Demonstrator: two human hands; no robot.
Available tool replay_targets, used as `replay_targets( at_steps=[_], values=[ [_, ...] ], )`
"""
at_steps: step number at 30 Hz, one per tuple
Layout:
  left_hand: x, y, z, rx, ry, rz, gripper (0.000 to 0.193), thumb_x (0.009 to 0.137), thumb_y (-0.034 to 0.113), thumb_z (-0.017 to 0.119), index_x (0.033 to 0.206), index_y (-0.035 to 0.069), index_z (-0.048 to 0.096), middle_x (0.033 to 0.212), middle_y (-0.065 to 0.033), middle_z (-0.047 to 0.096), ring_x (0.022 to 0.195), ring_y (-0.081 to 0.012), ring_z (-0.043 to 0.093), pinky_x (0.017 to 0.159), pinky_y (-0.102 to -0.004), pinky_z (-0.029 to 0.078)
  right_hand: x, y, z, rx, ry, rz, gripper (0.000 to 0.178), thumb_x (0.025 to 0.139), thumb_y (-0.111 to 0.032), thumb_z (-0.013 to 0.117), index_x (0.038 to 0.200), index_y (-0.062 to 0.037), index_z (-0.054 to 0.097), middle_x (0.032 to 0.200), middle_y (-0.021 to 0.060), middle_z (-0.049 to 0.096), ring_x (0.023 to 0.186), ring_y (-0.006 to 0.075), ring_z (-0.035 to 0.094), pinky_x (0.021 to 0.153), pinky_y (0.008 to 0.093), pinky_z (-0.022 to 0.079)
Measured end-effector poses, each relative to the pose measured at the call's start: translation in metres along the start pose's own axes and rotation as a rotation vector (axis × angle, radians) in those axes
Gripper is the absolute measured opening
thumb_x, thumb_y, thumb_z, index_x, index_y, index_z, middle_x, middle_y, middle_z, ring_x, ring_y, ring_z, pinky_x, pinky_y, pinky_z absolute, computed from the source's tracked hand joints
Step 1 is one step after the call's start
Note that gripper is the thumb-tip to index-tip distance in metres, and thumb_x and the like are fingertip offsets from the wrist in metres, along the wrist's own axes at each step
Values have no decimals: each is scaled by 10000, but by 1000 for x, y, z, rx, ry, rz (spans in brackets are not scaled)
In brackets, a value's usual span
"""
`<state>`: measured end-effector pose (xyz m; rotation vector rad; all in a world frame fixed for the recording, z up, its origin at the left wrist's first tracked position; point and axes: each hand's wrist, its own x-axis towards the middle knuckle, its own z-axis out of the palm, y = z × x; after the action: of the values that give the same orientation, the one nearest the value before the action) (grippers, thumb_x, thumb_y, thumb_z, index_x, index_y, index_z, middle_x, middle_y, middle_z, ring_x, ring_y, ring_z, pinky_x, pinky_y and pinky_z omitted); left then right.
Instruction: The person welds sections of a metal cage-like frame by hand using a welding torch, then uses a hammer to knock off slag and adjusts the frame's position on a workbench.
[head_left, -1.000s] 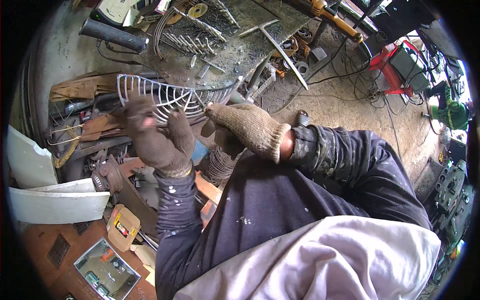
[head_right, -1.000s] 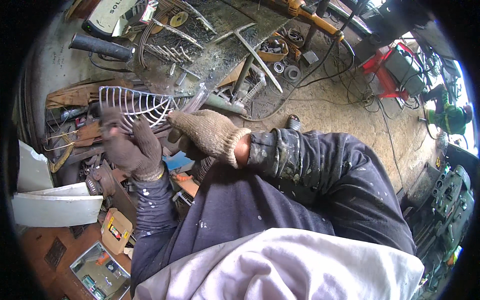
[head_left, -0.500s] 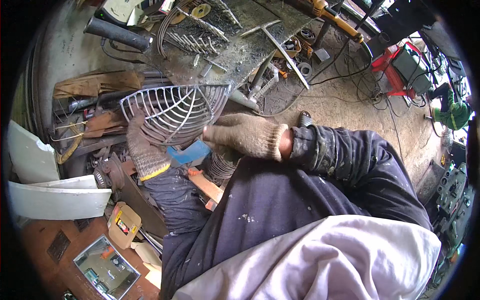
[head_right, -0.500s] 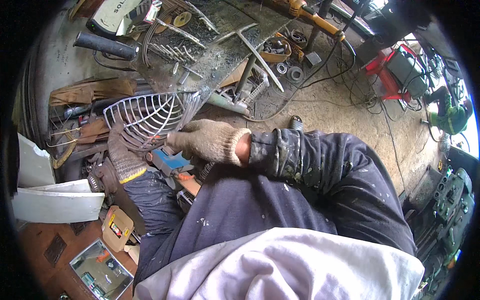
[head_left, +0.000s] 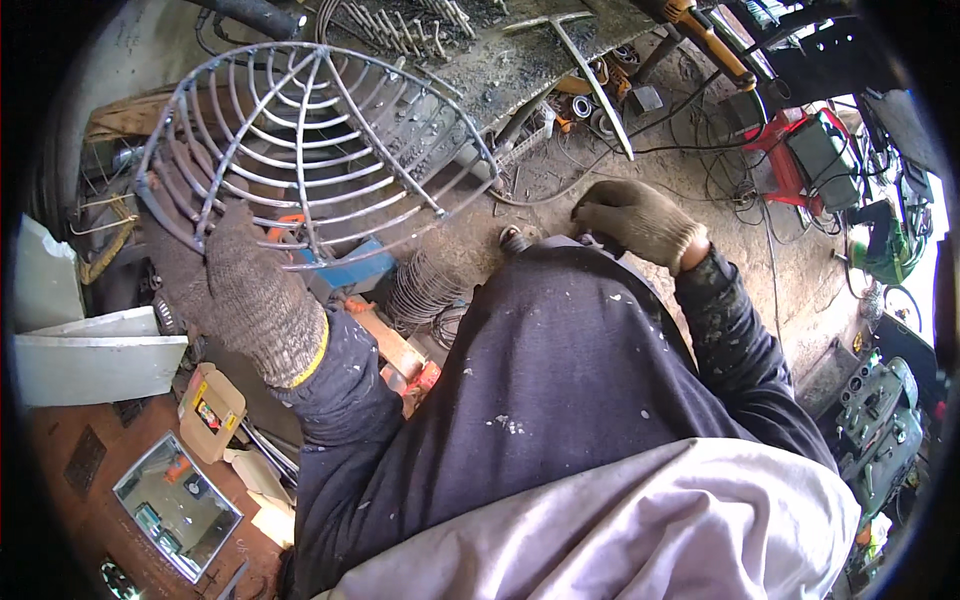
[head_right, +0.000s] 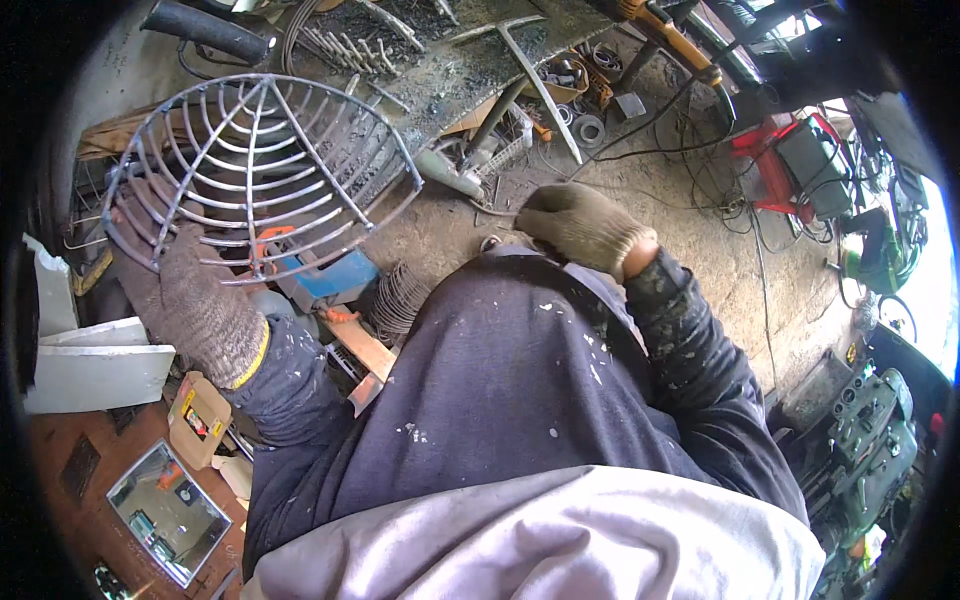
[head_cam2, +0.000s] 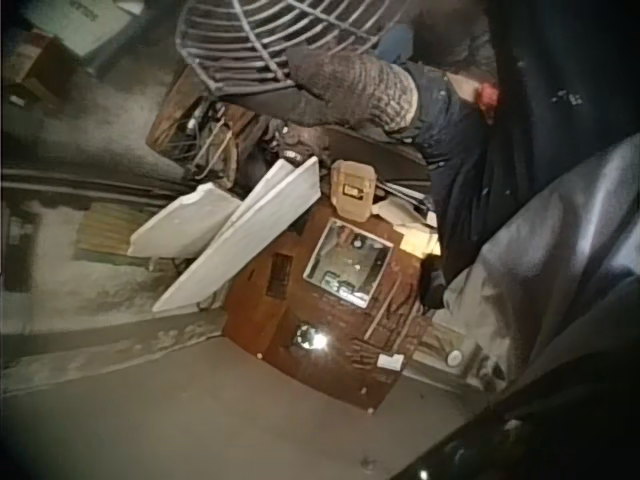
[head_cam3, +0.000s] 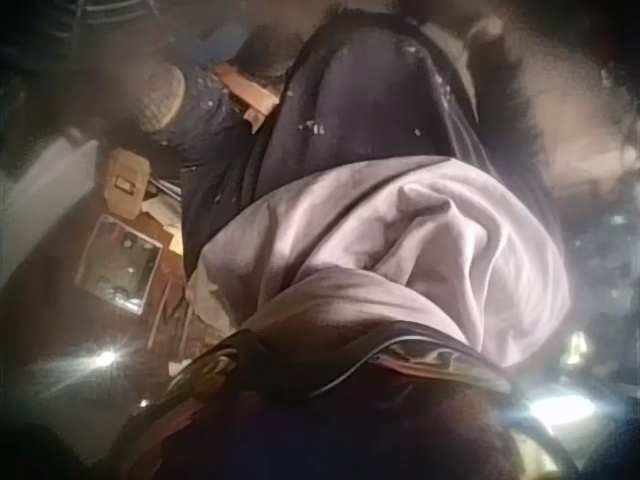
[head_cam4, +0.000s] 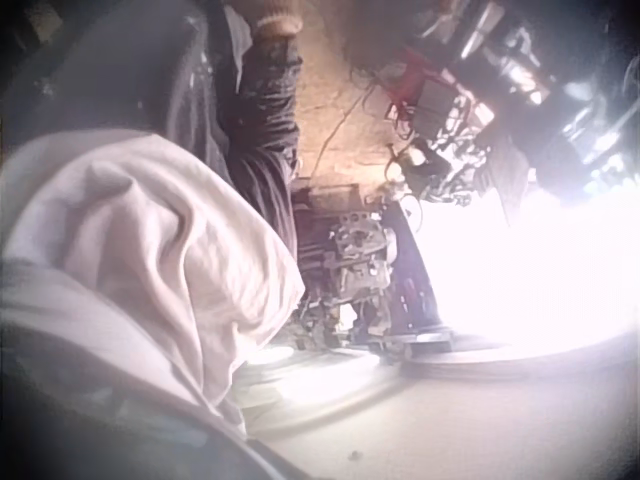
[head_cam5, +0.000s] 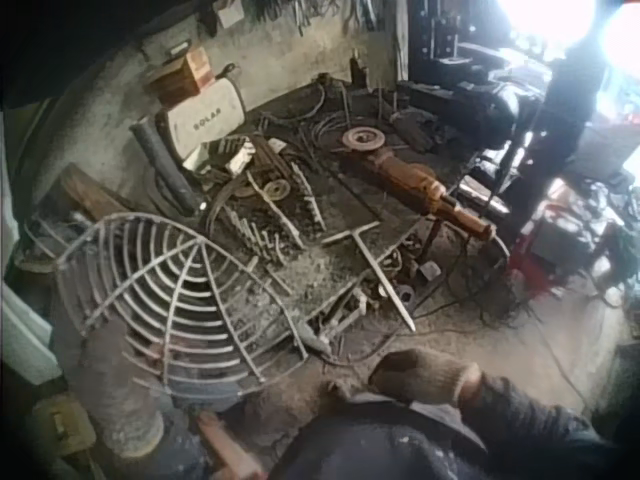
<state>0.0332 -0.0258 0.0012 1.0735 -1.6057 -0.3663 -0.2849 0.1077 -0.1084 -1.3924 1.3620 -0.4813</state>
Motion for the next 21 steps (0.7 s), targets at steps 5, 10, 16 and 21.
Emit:
replay_targets(
  at_steps=[5,10,16,21],
  values=[
    [-4,10,0,399,3,194,503,847,-43,523,1333,-117,417,1340,-223,533,1249,-304,526,1090,-389,381,-10,36,9,281,79,360,291,939,-254,568,1067,-7,652,767,15,598,658,95,575,582,262,511],
    [1,7,-5,573,72,331,433,860,198,640,1211,-52,598,1219,-211,621,1092,-318,624,958,-435,476,-8,53,15,266,116,340,312,952,-273,574,1109,-11,638,772,7,594,674,90,572,595,259,513],
    [-2,4,-1,602,19,320,424,872,91,588,1254,-86,540,1230,-182,615,1101,-259,611,961,-350,470,-4,67,19,204,134,316,321,964,-281,570,1127,-12,636,843,22,632,687,88,574,609,257,514],
    [-17,13,11,250,55,101,440,849,103,601,1251,-70,559,1204,-172,633,1044,-249,633,896,-340,498,-1,65,18,164,130,314,328,969,-282,562,1147,-16,635,864,25,643,693,94,583,614,267,519]
  ],
)
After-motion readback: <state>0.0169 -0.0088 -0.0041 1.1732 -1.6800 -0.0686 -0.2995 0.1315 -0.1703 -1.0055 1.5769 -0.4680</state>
